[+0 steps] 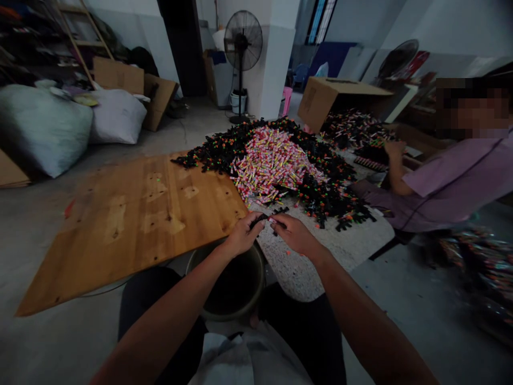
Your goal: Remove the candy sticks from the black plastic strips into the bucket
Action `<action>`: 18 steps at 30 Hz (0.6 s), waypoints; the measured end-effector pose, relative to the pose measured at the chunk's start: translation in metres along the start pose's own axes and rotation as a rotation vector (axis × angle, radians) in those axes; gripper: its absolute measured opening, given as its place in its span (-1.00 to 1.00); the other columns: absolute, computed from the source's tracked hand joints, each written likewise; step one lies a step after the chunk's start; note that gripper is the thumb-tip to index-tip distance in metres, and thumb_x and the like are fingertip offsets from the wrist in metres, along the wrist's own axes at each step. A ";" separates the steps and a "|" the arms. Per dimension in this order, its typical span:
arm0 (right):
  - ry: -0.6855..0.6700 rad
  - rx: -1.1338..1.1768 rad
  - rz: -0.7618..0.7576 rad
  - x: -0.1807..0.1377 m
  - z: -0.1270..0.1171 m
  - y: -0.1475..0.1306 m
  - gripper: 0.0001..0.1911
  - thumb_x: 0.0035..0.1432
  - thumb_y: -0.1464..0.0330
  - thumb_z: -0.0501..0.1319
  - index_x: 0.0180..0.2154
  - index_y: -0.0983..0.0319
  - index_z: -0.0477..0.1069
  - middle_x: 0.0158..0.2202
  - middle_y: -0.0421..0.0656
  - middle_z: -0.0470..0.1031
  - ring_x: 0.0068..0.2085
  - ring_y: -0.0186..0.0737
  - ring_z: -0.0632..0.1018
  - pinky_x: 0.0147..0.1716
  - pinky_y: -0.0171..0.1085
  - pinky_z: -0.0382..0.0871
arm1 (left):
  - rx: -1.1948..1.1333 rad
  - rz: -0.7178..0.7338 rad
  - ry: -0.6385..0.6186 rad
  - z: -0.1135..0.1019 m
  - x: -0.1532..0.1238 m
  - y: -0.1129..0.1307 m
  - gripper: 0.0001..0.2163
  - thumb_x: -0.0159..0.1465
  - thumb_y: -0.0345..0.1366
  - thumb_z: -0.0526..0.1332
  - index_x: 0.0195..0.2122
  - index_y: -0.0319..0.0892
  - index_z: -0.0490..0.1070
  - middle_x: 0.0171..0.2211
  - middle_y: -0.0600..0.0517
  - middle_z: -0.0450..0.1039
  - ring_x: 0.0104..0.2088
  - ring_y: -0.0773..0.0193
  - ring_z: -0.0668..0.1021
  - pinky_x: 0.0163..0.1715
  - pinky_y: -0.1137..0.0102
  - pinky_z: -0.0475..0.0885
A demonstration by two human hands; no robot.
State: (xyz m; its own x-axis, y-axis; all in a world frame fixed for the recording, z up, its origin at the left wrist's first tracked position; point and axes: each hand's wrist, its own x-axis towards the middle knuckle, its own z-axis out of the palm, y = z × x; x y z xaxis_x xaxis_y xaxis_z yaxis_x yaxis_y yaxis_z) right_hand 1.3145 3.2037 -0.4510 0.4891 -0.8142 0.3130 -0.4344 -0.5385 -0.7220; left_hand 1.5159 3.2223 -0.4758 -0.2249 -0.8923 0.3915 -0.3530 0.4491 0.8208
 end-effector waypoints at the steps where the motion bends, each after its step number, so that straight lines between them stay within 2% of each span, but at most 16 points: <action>1: -0.005 -0.003 -0.011 0.000 -0.001 0.000 -0.68 0.36 0.26 0.08 -0.05 0.24 0.55 -0.11 -0.05 0.59 -0.11 -0.15 0.55 -0.05 -0.22 0.35 | 0.000 0.013 -0.007 -0.001 0.000 0.001 -0.70 0.40 -0.12 0.12 -0.02 -0.21 0.47 -0.14 -0.05 0.54 -0.11 0.18 0.52 -0.03 0.34 0.41; 4: -0.030 0.000 -0.034 -0.001 -0.004 0.000 -0.68 0.35 0.26 0.10 -0.06 0.25 0.56 -0.12 -0.05 0.60 -0.11 -0.15 0.56 -0.06 -0.23 0.35 | -0.011 0.010 -0.035 -0.002 -0.002 0.001 -0.67 0.39 -0.10 0.13 0.02 -0.19 0.47 -0.12 -0.05 0.55 -0.10 0.16 0.53 -0.01 0.33 0.40; 9: -0.080 0.056 0.013 -0.004 -0.009 0.001 -0.65 0.36 0.19 0.11 -0.05 0.22 0.56 -0.13 -0.07 0.62 -0.13 -0.13 0.57 -0.08 -0.23 0.37 | 0.016 0.008 -0.082 -0.005 -0.004 -0.001 -0.68 0.40 -0.09 0.13 -0.01 -0.18 0.50 -0.16 -0.03 0.56 -0.15 0.16 0.54 -0.07 0.33 0.42; 14: -0.129 -0.007 -0.030 -0.005 -0.014 0.006 -0.69 0.35 0.22 0.13 -0.10 0.22 0.57 -0.14 -0.07 0.61 -0.12 -0.14 0.55 -0.07 -0.22 0.35 | 0.045 -0.015 -0.175 -0.009 -0.004 0.000 -0.69 0.40 -0.11 0.13 -0.04 -0.18 0.54 -0.17 -0.02 0.57 -0.15 0.17 0.55 -0.07 0.35 0.41; 18: -0.276 0.017 0.004 -0.006 -0.020 0.007 -0.65 0.34 0.15 0.13 -0.19 0.23 0.58 -0.34 -0.15 0.56 -0.30 -0.22 0.52 -0.25 -0.29 0.36 | -0.012 -0.087 -0.259 -0.014 -0.004 -0.001 -0.72 0.34 -0.11 0.18 -0.10 -0.17 0.56 -0.23 0.01 0.57 -0.19 0.19 0.54 -0.12 0.38 0.42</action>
State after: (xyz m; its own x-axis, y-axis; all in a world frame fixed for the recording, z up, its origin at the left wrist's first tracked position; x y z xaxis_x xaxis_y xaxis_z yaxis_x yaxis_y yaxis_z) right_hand 1.2940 3.2005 -0.4455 0.6758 -0.7252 0.1316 -0.4256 -0.5297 -0.7337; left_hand 1.5304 3.2244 -0.4725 -0.4197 -0.8851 0.2012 -0.3708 0.3695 0.8521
